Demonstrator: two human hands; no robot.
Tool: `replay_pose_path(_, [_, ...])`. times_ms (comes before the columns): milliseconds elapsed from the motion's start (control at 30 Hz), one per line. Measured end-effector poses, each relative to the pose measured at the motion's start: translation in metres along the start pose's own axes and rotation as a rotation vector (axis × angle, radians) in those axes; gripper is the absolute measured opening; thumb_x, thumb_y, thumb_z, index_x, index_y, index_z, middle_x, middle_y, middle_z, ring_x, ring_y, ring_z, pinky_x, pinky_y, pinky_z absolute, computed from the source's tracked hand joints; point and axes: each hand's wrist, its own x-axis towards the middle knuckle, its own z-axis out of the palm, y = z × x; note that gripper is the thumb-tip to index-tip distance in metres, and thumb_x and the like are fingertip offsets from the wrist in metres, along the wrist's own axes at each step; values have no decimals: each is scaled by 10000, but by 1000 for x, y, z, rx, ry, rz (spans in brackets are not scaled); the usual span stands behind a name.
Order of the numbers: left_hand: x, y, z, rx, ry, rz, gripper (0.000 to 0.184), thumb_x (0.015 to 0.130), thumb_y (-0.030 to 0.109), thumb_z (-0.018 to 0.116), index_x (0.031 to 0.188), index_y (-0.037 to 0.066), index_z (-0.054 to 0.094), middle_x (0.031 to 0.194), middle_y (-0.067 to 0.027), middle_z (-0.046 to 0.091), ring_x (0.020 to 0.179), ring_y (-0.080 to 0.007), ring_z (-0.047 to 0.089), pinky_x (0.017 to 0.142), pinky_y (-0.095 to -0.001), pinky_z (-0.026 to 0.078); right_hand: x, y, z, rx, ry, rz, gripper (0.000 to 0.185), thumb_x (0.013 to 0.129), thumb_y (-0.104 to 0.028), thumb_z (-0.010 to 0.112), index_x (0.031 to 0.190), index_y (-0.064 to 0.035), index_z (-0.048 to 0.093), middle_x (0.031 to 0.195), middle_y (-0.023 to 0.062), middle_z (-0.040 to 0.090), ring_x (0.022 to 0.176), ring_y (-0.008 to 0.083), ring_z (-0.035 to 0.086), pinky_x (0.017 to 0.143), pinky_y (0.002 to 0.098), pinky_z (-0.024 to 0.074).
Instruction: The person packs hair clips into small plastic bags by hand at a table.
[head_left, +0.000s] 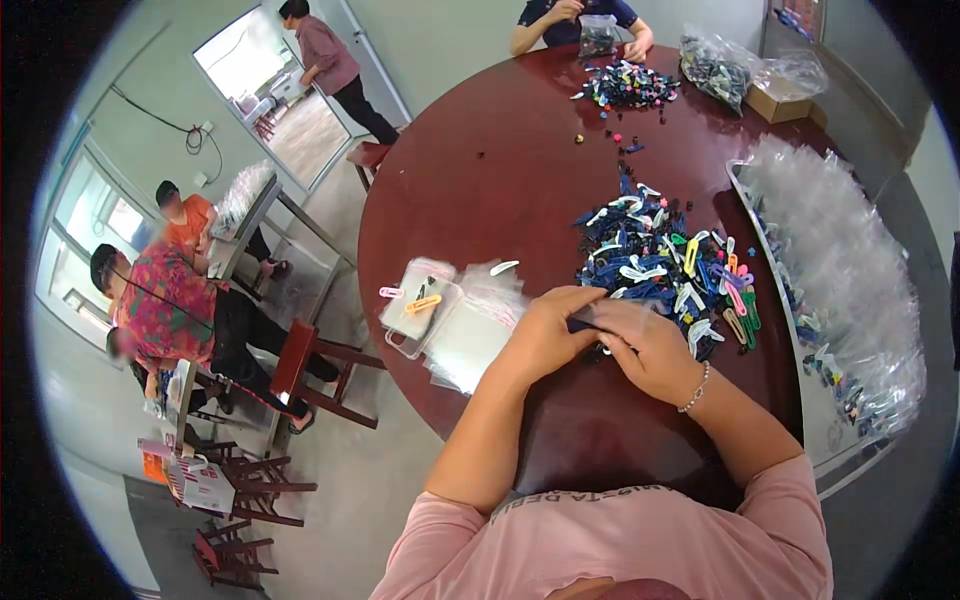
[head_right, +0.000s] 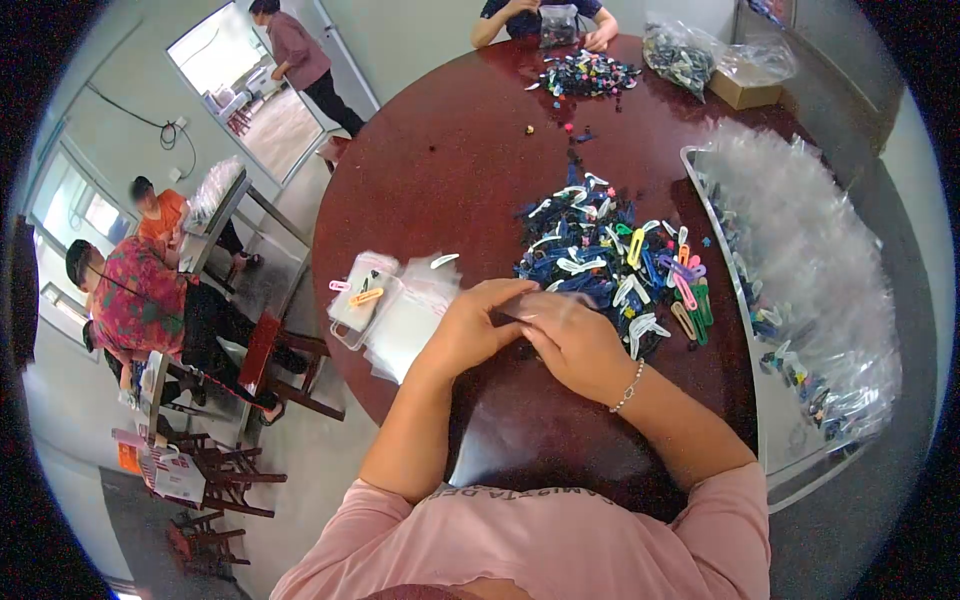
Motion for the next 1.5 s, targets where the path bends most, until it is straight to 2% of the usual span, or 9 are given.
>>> replay_pose_path(200, [-1, 2, 1, 150, -88, 168, 537, 659, 15, 717, 1182, 19, 591, 1192, -178, 600, 1125, -359, 555, 966, -399, 446, -3, -8, 2, -10, -109, 44, 207, 865, -161, 613, 1028, -34, 622, 1023, 145, 638, 933, 309, 625, 810, 387, 509])
replay_pose_path(267, [-1, 5, 1, 88, -130, 117, 559, 650, 0, 701, 1197, 28, 589, 1198, -181, 598, 1136, -356, 547, 979, -402, 431, -3, -7, 2, -70, -153, -101, 176, 850, -144, 625, 985, -33, 629, 1040, 145, 633, 944, 302, 623, 816, 391, 513])
replay_pose_path(600, [0, 9, -1, -40, -132, 104, 556, 640, -8, 723, 1181, 14, 597, 1179, -158, 624, 1100, -308, 591, 924, -365, 471, -5, -3, 2, -45, -43, -167, 139, 826, -129, 649, 940, -53, 633, 1026, 128, 638, 943, 288, 621, 834, 393, 508])
replay_pose_path(767, [0, 8, 1, -181, -195, -32, 454, 664, 10, 741, 1103, 10, 624, 1055, -117, 664, 989, -212, 625, 867, -333, 491, -5, -7, -6, 17, -196, 15, 140, 857, -149, 621, 962, -60, 641, 1015, 137, 657, 917, 311, 639, 799, 389, 507])
replay_pose_path(833, [0, 11, 0, -187, -194, -119, 398, 689, 36, 757, 1065, 5, 630, 976, -76, 675, 931, -143, 615, 841, -314, 492, -5, -7, -9, 34, -69, 13, 151, 872, -136, 609, 990, -50, 646, 992, 144, 668, 880, 304, 655, 764, 371, 515])
replay_pose_path(1067, [5, -8, 2, -408, 20, -386, 299, 732, 16, 766, 1008, 2, 653, 916, -64, 682, 903, -126, 624, 815, -267, 487, 1, 35, -21, 452, 316, 446, 217, 976, -77, 472, 1152, 1, 574, 959, 64, 654, 833, 106, 616, 760, 232, 504])
replay_pose_path(1133, [6, -7, -1, -431, 97, -394, 307, 732, 26, 769, 1014, -2, 652, 912, -72, 683, 889, -130, 630, 811, -261, 487, 1, 48, -25, 536, 303, 419, 223, 951, -74, 521, 1155, -4, 575, 955, 58, 661, 826, 97, 616, 746, 228, 504])
replay_pose_path(1333, [8, -10, -4, -559, 195, -455, 348, 737, 51, 769, 1040, -43, 624, 916, -94, 675, 831, -147, 637, 742, -256, 506, 3, 37, -38, 148, -306, 420, 150, 819, -64, 681, 952, 0, 653, 852, 62, 679, 725, 78, 615, 664, 230, 490])
replay_pose_path(1500, [8, -20, -2, -616, 196, -445, 327, 744, 53, 765, 1033, -31, 637, 931, -108, 689, 862, -147, 644, 804, -265, 500, 1, 35, -49, -181, -370, 291, 273, 719, -62, 718, 980, -28, 645, 898, 105, 651, 756, 190, 639, 685, 295, 511])
